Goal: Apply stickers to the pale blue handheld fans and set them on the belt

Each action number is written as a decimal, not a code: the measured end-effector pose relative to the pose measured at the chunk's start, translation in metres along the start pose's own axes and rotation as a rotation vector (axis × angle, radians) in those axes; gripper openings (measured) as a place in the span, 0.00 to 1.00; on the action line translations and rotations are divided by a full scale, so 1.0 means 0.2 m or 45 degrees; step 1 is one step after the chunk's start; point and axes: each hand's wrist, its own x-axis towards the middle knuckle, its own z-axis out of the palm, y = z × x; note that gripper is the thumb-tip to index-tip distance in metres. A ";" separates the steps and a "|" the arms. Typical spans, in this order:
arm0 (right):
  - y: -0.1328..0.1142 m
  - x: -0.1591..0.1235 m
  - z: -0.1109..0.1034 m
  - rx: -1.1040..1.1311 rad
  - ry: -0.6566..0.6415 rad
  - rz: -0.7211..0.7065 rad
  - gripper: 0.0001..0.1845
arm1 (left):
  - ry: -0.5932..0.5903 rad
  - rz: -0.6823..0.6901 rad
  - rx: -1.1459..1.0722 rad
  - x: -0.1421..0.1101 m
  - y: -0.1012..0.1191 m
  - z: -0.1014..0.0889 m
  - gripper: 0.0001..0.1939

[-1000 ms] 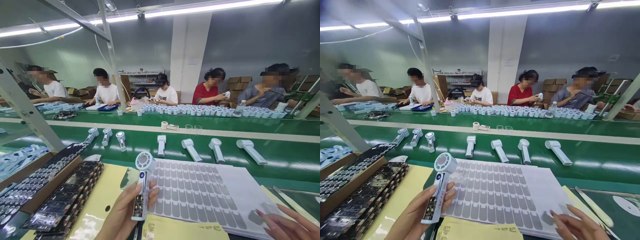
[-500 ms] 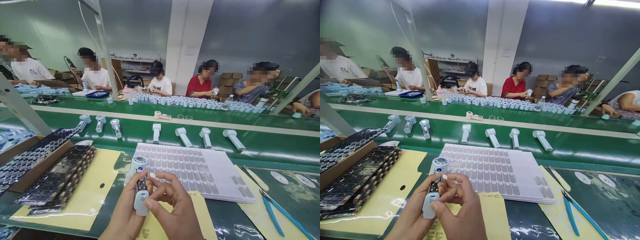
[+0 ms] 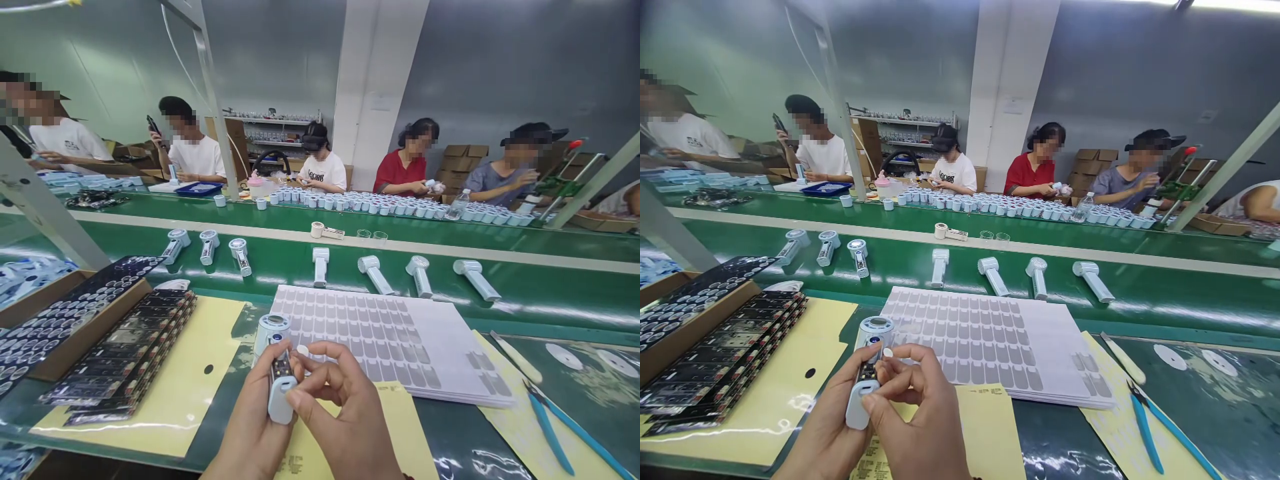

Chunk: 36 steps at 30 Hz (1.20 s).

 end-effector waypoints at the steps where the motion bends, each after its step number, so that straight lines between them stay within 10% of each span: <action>1: 0.00 0.00 0.00 -0.009 0.003 0.000 0.19 | 0.009 -0.007 -0.011 0.00 0.00 0.00 0.12; 13: 0.07 -0.02 0.01 -0.530 0.181 -0.422 0.29 | 0.039 -0.065 -0.113 -0.03 -0.01 0.01 0.08; 16: 0.08 -0.02 -0.02 -0.445 0.233 -0.293 0.34 | 0.093 -0.116 -0.101 -0.06 0.02 0.01 0.07; 27: 0.29 -0.12 -0.14 -0.472 -0.103 0.030 0.10 | -0.238 0.284 0.674 0.07 0.15 -0.30 0.10; 36: 0.35 -0.15 -0.16 -1.062 -0.209 -0.375 0.07 | -0.313 0.357 0.857 0.08 0.12 -0.34 0.11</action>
